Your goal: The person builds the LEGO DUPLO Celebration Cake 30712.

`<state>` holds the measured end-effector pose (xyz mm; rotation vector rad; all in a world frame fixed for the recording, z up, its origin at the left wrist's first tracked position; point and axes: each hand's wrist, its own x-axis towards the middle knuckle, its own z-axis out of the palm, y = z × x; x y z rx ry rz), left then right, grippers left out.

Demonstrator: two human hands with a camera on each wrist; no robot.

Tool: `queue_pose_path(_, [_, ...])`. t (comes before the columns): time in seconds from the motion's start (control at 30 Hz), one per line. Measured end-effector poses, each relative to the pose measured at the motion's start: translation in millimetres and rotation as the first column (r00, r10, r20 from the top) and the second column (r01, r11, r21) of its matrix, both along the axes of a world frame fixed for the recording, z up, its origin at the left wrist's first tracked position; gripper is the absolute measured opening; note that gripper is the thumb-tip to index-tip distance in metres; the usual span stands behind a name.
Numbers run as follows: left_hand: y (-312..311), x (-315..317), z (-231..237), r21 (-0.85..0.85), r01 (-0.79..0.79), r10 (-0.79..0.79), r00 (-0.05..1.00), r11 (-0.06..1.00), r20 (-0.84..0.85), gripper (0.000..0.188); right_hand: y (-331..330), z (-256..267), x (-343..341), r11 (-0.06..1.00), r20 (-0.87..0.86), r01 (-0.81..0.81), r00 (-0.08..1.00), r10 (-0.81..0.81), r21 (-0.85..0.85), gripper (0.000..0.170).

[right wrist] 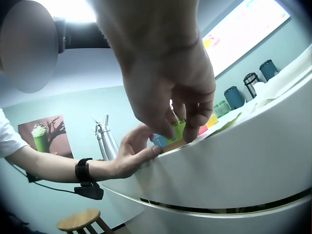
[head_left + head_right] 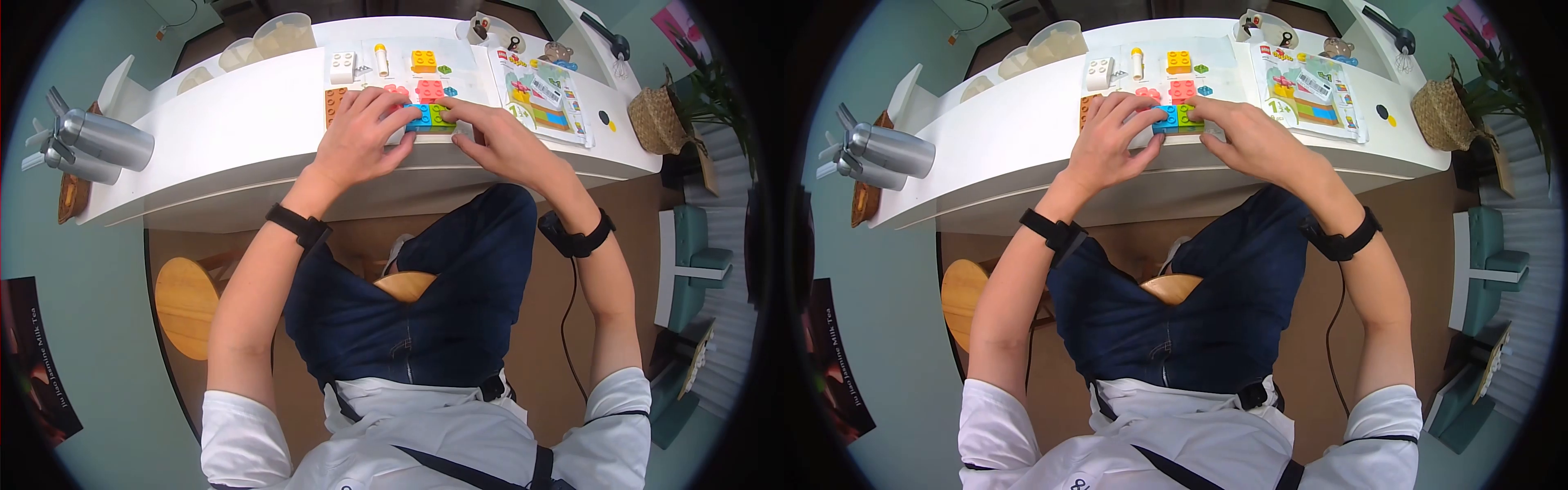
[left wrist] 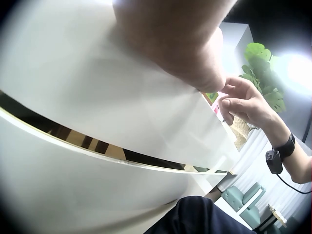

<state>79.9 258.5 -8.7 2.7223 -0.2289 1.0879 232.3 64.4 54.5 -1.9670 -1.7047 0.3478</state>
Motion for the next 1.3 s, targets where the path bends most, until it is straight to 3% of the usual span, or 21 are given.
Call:
queue_pose_path(0.2, [-1.5,-2.3,3.5,-0.008,0.015,-0.015,1.0,1.0,0.001,0.035,-4.1,-25.4,5.0,0.986,0.009,-0.005,1.0,0.003,0.167,0.032])
queue_pose_path(0.3, [-3.1,-5.5,5.5,-0.133,0.001,0.011,0.996,0.991,0.085,0.036,-3.7,-29.3,3.9,0.984,0.011,0.012,1.0,-0.014,0.179,0.031])
queue_pose_path(0.37, [2.9,-5.9,-3.9,-0.309,-0.142,0.2,0.966,0.94,0.165,0.036,-3.4,-30.0,4.9,0.98,0.005,0.029,1.0,-0.03,0.198,0.031])
queue_pose_path(0.4, [8.0,-7.8,-8.8,-0.303,-0.142,0.199,0.966,0.942,0.164,0.036,-2.7,-30.3,6.3,0.978,0.003,0.029,1.0,-0.031,0.205,0.031])
queue_pose_path(0.47, [12.7,-16.0,-8.3,-0.331,-0.282,0.329,0.94,0.901,0.096,0.037,-2.4,-31.4,6.1,0.97,-0.042,0.043,0.999,-0.034,0.24,0.031])
queue_pose_path(0.5, [14.6,-20.2,-8.4,-0.327,-0.281,0.326,0.941,0.902,0.091,0.037,-3.9,-31.1,5.6,0.969,-0.048,0.048,0.998,-0.037,0.241,0.031])
queue_pose_path(0.57, [16.9,-29.7,-2.9,-0.309,-0.394,0.386,0.918,0.866,-0.088,0.037,-4.5,-26.8,4.2,0.942,-0.138,0.111,0.988,-0.07,0.316,0.03])
queue_pose_path(0.6, [17.6,-33.9,-0.5,-0.287,-0.416,0.402,0.909,0.863,-0.109,0.038,-2.2,-35.8,8.8,0.902,-0.136,0.158,0.984,-0.112,0.402,0.03])
queue_pose_path(0.7, [21.5,-42.9,-1.3,-0.294,-0.465,0.411,0.883,0.835,-0.227,0.037,3.7,-39.5,22.9,0.877,-0.094,0.253,0.967,-0.236,0.407,0.027])
queue_pose_path(0.77, [21.4,-45.0,-6.6,-0.293,-0.452,0.418,0.891,0.842,-0.175,0.035,8.0,-41.0,25.8,0.86,-0.111,0.29,0.957,-0.268,0.419,0.022])
queue_pose_path(0.83, [21.0,-43.8,-10.3,-0.299,-0.435,0.418,0.9,0.849,-0.122,0.033,10.4,-52.8,30.8,0.861,-0.275,0.382,0.914,-0.299,0.334,0.018])
queue_pose_path(0.93, [17.5,-40.9,-12.7,-0.316,-0.448,0.449,0.891,0.837,-0.074,0.03,13.6,-65.4,29.6,0.808,-0.274,0.464,0.882,-0.383,0.364,0.018])
queue_pose_path(1.2, [16.1,-40.9,-8.8,-0.442,-0.416,0.413,0.904,0.795,-0.108,0.026,7.8,-63.2,39.7,0.845,-0.388,0.461,0.856,-0.342,0.271,0.021])
queue_pose_path(1.3, [12.3,-37.5,-3.7,-0.394,-0.323,0.341,0.94,0.861,-0.026,0.024,8.9,-63.9,37.9,0.84,-0.397,0.453,0.859,-0.323,0.298,0.02])
